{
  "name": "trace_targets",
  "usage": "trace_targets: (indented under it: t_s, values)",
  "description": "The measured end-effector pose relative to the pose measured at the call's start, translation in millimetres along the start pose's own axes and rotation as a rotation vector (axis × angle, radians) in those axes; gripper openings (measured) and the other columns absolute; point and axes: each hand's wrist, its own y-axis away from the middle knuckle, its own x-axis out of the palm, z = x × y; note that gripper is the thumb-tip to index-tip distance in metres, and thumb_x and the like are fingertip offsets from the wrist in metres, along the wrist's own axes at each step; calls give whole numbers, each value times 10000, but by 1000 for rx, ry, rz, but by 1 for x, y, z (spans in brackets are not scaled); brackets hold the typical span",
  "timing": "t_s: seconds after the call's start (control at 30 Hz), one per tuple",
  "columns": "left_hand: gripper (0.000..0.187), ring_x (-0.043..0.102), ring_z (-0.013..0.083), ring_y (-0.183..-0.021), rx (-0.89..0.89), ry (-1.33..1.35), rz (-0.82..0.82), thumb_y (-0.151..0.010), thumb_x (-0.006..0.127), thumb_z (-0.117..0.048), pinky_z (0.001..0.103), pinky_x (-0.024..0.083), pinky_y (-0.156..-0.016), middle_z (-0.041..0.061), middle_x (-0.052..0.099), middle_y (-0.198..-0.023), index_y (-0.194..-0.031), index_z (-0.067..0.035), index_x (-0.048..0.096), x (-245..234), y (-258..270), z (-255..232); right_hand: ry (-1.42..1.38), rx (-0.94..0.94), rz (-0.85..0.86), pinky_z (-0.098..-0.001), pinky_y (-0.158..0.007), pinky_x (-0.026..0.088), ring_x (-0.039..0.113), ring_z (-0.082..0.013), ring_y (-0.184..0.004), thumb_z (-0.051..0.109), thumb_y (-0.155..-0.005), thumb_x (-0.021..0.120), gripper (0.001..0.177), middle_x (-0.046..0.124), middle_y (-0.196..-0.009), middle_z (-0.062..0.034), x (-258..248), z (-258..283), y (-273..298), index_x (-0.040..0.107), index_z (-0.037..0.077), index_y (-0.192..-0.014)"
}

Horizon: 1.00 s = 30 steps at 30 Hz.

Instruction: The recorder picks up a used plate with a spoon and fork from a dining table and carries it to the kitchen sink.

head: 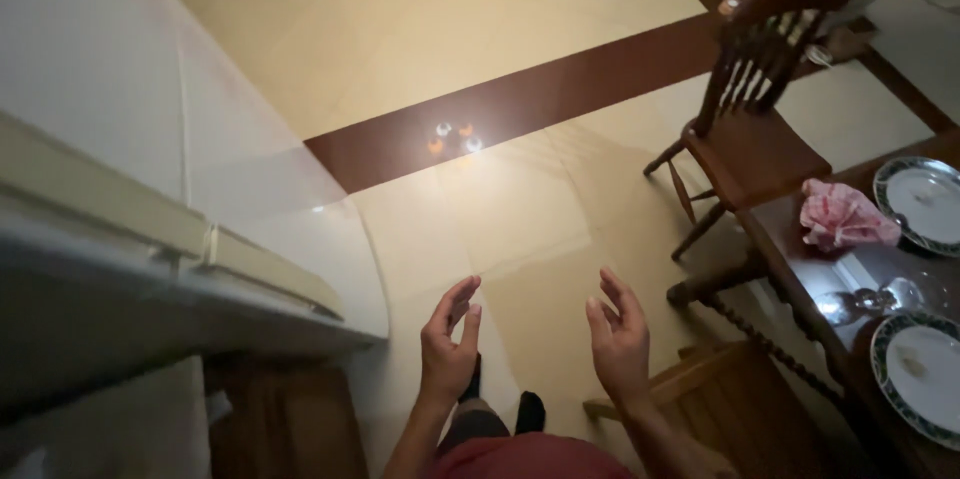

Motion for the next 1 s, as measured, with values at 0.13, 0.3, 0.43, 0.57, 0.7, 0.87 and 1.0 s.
trace_targets:
  t_s: [0.13, 0.3, 0.43, 0.57, 0.7, 0.87, 1.0]
  values:
    - [375, 666, 229, -1275, -2, 1, 73, -993, 596, -79, 357, 518, -1083, 140, 711, -1347, -1359, 3, 607, -1, -35, 1, 1, 67, -72, -386, -1118, 442, 511, -250, -1406, 178, -999, 582, 509, 542, -1510, -150, 15, 16, -11, 502, 25, -1478]
    - [373, 653, 232, -1302, 2, -30, 188, -990, 591, -67, 361, 510, -1086, 147, 712, -1348, -1355, 7, 612, -7, -77, -3, 15, 102, -150, -384, -1124, 437, 489, -253, -1419, 194, -1011, 561, 510, 527, -1516, -149, 37, 22, -27, 492, 30, -1489]
    - [373, 653, 237, -1304, 39, -17, 285, -992, 597, -66, 366, 518, -1078, 151, 707, -1351, -1356, 14, 600, -12, -107, 4, 9, 123, -233, -386, -1121, 438, 492, -255, -1417, 186, -1010, 565, 510, 532, -1511, -150, 51, 23, -33, 489, 24, -1487]
    - [378, 658, 241, -1295, 44, -6, 374, -991, 604, -65, 364, 522, -1073, 160, 708, -1348, -1360, 17, 602, -9, -128, 5, -1, 113, -323, -382, -1126, 438, 504, -253, -1406, 177, -1011, 569, 511, 544, -1503, -153, 54, 20, -31, 490, 21, -1491]
    - [359, 666, 243, -1293, 58, -4, 455, -999, 610, -76, 358, 519, -1081, 163, 706, -1350, -1345, 20, 612, 6, -145, 8, 7, 105, -391, -379, -1131, 436, 501, -247, -1411, 171, -1012, 566, 514, 542, -1503, -155, 51, 19, -37, 485, 20, -1496]
    - [374, 646, 243, -1309, 55, 18, 552, -998, 603, -80, 360, 514, -1083, 162, 697, -1362, -1359, 18, 601, 34, -161, 2, 1, 123, -462, -391, -1137, 423, 494, -254, -1418, 169, -1018, 565, 513, 536, -1511, -159, 37, 12, -42, 478, 17, -1500]
    - [369, 645, 242, -1318, 54, 37, 620, -1004, 597, -83, 361, 508, -1091, 161, 698, -1363, -1360, 18, 605, 62, -168, 2, 0, 127, -516, -399, -1153, 410, 492, -256, -1426, 180, -1013, 566, 530, 529, -1522, -158, 24, 14, -46, 468, 30, -1512]
